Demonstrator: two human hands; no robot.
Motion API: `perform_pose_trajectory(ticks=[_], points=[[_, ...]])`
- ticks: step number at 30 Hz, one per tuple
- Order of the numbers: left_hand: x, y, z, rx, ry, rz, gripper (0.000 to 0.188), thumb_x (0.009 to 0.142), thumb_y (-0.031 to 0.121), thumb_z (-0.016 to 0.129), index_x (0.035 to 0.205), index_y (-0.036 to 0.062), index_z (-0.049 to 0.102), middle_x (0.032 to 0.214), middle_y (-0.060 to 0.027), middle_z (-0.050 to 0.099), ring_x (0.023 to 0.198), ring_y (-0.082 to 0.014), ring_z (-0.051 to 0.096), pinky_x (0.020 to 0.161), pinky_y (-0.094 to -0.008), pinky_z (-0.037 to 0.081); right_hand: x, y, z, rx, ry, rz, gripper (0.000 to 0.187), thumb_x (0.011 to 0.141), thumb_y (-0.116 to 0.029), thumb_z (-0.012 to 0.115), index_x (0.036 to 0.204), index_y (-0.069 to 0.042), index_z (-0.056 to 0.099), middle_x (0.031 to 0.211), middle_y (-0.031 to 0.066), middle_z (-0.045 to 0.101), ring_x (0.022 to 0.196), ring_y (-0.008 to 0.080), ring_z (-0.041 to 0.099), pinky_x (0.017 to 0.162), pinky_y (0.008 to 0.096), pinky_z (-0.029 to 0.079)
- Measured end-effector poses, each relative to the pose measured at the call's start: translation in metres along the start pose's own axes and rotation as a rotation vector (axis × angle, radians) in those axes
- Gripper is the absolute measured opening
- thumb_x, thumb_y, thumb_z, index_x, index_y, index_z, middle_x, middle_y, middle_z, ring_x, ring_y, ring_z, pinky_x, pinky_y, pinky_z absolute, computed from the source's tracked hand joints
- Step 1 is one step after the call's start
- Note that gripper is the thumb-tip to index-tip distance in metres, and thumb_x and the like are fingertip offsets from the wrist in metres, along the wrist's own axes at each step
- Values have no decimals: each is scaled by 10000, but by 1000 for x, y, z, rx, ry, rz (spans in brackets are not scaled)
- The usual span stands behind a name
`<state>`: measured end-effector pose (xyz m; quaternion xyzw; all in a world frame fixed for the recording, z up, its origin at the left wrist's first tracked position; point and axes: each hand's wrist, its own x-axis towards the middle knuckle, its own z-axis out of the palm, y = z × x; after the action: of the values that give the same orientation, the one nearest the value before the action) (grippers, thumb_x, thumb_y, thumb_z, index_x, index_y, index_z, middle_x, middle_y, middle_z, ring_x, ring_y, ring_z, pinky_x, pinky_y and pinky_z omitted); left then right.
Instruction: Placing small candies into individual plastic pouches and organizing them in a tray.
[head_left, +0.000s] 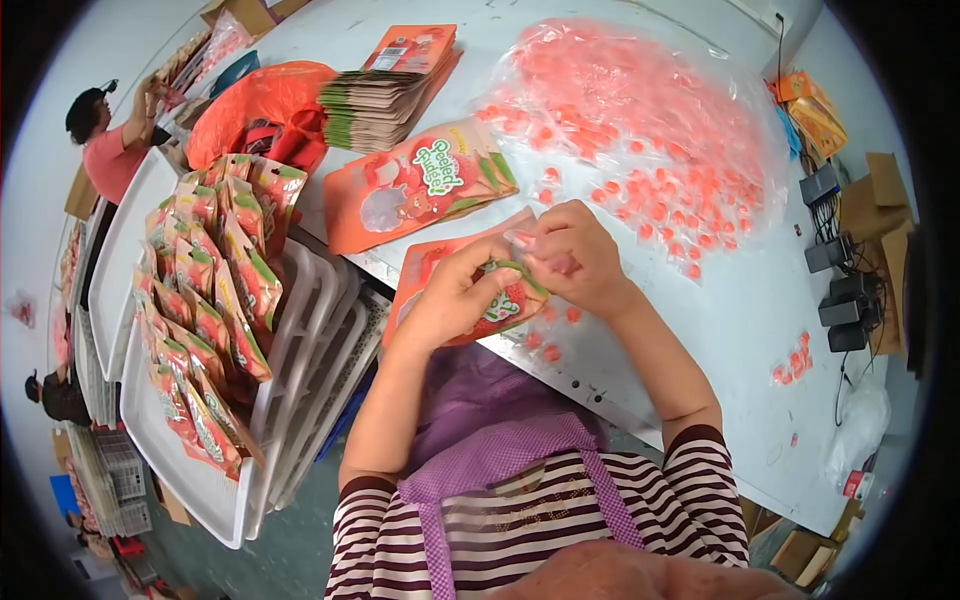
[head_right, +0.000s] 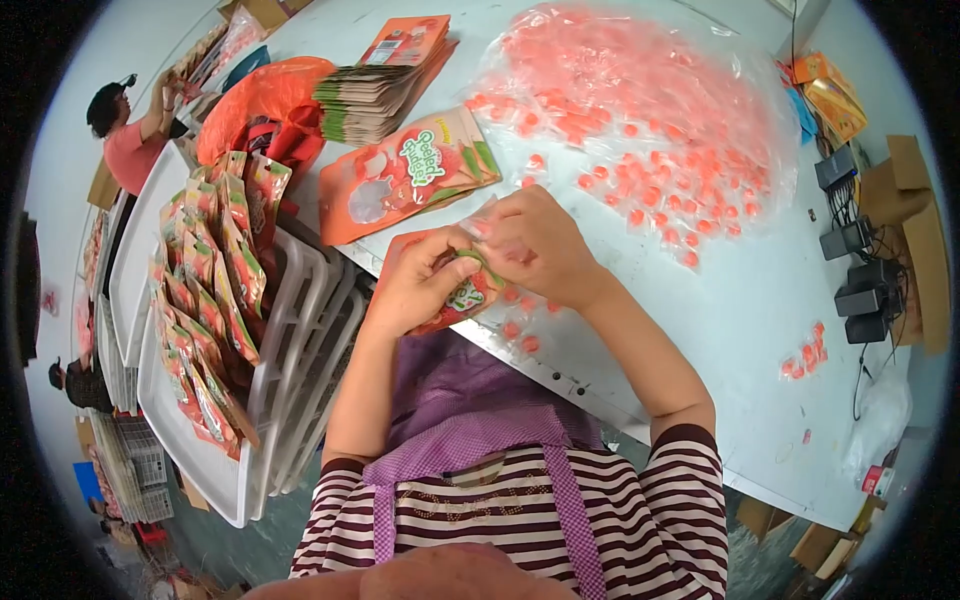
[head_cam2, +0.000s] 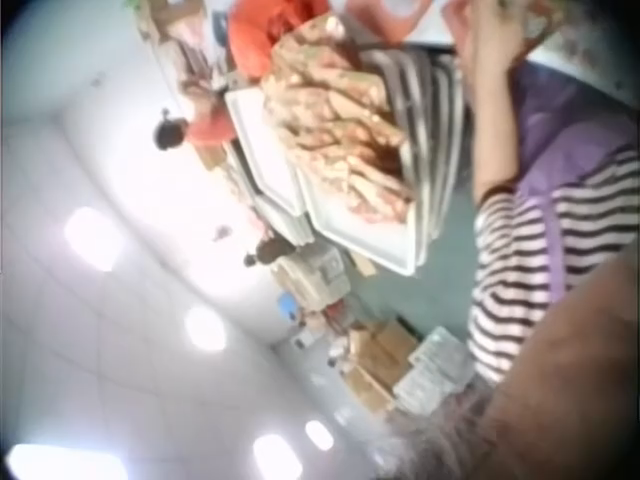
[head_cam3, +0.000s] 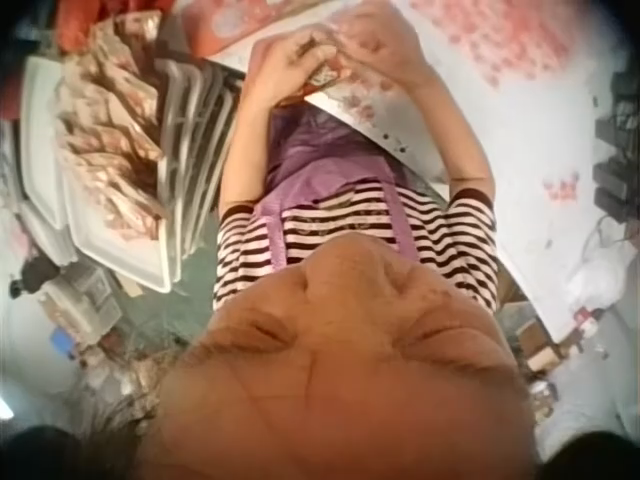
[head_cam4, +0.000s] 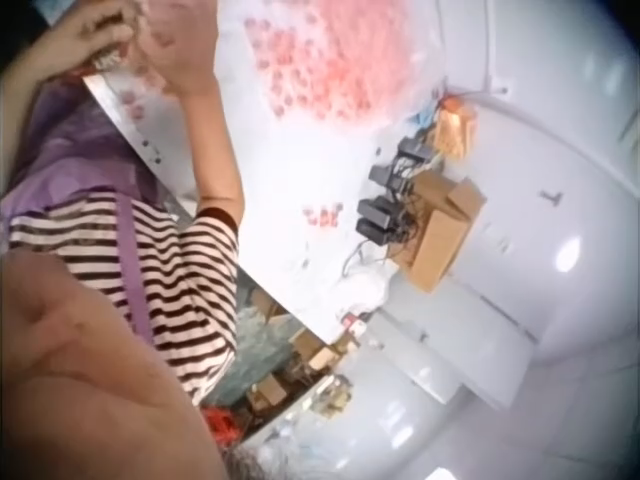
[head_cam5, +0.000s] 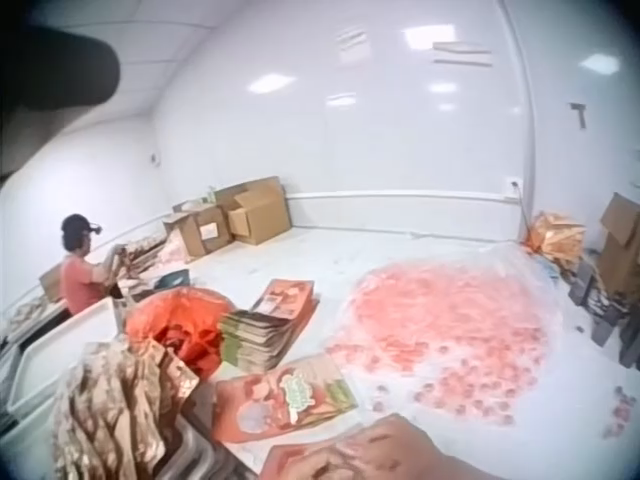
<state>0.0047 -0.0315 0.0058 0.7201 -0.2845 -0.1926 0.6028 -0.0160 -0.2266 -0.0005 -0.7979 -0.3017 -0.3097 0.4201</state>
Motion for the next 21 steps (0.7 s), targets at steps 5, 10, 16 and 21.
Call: perform_pose_trajectory(ticks=[5, 10, 16, 21], points=[[3, -7, 2, -79, 57, -65, 66, 868, 40, 557, 925, 18, 530, 883, -5, 550, 840, -71, 514, 749, -235, 440, 5, -1, -4, 211, -77, 85, 198, 680, -14, 701, 793, -86, 555, 873, 44, 548, 811, 207, 529, 660, 292, 436], [1, -13, 1, -52, 29, -44, 72, 864, 29, 552, 933, 19, 532, 906, -15, 575, 854, -97, 533, 766, -252, 443, 8, 4, -12, 255, -258, 83, 108, 776, -113, 639, 764, -91, 534, 772, 51, 524, 759, 219, 497, 679, 334, 412], [10, -10, 8, 266, -10, 162, 161, 773, 31, 578, 931, 15, 560, 1022, -174, 581, 971, -351, 539, 835, -386, 442, 5, 13, -8, 145, -309, 41, 186, 871, -227, 535, 785, -62, 535, 801, 65, 518, 773, 229, 498, 737, 331, 393], [14, -15, 10, 508, 63, 281, 189, 770, 40, 587, 958, 37, 565, 1268, -224, 457, 1129, -391, 459, 941, -431, 380, 5, 1, 0, 132, -163, 301, 141, 861, -177, 549, 859, -41, 515, 842, 85, 490, 778, 228, 490, 720, 328, 398]])
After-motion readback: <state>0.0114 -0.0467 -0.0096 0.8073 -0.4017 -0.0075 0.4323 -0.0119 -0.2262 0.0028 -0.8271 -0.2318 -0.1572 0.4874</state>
